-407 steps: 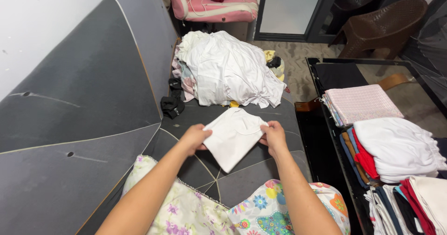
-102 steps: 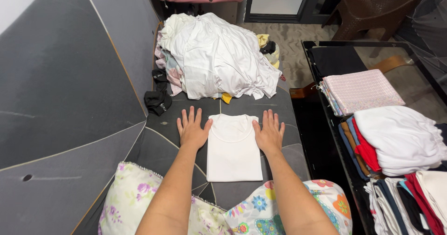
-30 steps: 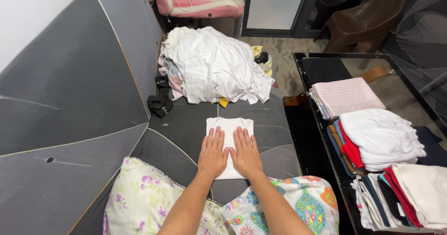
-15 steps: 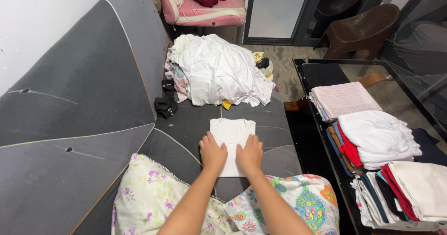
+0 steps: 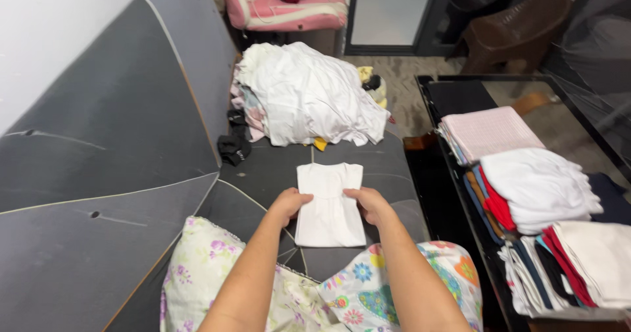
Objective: The person folds white shirts on a grey surface and places them into organized stacks on a glass table.
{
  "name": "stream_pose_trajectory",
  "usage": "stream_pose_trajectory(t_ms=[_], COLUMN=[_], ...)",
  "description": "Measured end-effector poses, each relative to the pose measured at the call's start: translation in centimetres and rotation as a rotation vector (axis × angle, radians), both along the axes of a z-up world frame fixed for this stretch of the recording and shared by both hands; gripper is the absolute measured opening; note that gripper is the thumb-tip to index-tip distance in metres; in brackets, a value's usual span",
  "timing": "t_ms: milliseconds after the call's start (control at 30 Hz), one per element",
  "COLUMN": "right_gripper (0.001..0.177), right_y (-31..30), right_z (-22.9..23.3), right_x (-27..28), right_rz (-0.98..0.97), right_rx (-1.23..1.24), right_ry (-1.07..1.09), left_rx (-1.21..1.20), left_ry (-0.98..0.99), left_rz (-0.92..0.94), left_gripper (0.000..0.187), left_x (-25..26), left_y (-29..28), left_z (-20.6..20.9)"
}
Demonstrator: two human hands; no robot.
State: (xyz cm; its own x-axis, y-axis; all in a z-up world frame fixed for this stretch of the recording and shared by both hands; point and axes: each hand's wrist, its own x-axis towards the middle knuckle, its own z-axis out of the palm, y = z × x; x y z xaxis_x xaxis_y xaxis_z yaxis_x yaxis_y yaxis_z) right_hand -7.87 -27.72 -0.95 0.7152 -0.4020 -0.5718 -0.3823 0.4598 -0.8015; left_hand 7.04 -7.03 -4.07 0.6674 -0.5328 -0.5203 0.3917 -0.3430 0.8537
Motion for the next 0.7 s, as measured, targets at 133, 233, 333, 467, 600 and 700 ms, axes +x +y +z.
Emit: stream_pose_trajectory(t_ms=[133,233,333,467,600,700], right_gripper=[0.042,0.042,0.041,0.042,0.041,0.044], right_y=[-0.4,-0.1,0.4,0.2,-1.3,-2.2], right_z=[-0.1,0.2,1.3,2.0,1.1,0.3], right_x=[-0.5,-1.3,-2.4,-3.8,-4.8,-5.1], right_rz=[-0.011,-0.036,-0.083,-0.06,-0.117,-0.141], right_rx=[0.062,0.137,0.172,0.161,0.199,0.185], right_ry=[-0.106,-0.242,-0.304,-0.243,-0.25,-0.182], left_rx=[-0.046,-0.127,-0.194,-0.225,-0.194,-0.133], left_ry=[0.087,0.169,0.21,0.225,0.237,0.209], left_rz=[-0.049,-0.06,-0.068,-0.173,-0.212,-0.2], left_gripper=[0.04,0.04,0.045,0.052,0.052,0.051], left_x=[0.3,0.1,-0.4,-1.4,-2.2,-2.7], left_y=[-0.4,-1.3,-2.6,-3.5,-4.1,-4.7], left_z=[2.2,3.4,4.2,5.5,6.8,6.9])
